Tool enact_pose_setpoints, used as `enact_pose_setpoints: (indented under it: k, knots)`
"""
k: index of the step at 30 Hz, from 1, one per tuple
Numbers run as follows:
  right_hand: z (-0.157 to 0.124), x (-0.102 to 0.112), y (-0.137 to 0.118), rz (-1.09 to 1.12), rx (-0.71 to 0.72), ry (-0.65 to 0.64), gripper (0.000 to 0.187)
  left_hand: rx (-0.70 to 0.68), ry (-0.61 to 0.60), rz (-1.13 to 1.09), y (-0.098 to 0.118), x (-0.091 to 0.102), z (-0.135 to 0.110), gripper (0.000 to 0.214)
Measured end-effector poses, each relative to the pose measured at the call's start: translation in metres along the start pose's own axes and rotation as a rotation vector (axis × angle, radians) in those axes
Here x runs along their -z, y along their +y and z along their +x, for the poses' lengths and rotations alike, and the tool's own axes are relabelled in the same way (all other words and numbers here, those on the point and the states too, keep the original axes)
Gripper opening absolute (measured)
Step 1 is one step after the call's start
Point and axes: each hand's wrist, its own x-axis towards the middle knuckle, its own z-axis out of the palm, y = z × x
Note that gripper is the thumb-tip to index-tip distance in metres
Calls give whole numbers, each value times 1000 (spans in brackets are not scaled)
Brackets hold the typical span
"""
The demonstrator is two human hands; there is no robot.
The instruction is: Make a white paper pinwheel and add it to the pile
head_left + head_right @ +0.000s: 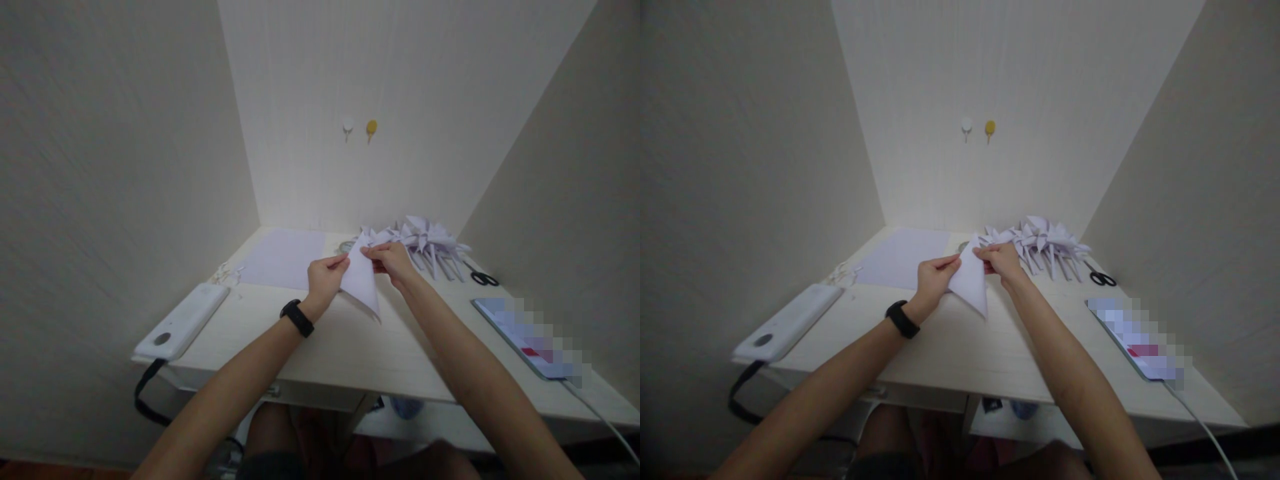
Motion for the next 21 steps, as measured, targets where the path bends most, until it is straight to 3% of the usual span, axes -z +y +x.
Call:
enact_pose_setpoints:
  k: [6, 12, 18, 21]
  knots:
    - [3, 2, 3, 71, -6, -40, 34, 5, -27, 31, 1, 1, -2, 19]
    - [8, 0, 10, 83, 83, 100, 34, 23, -86, -3, 3, -2, -4, 18]
    - [7, -4, 12, 63, 124, 72, 34, 62, -70, 0, 4, -1, -3, 19]
    - [7, -4, 11, 97, 140, 119, 31, 62, -98, -11, 3, -1, -4, 19]
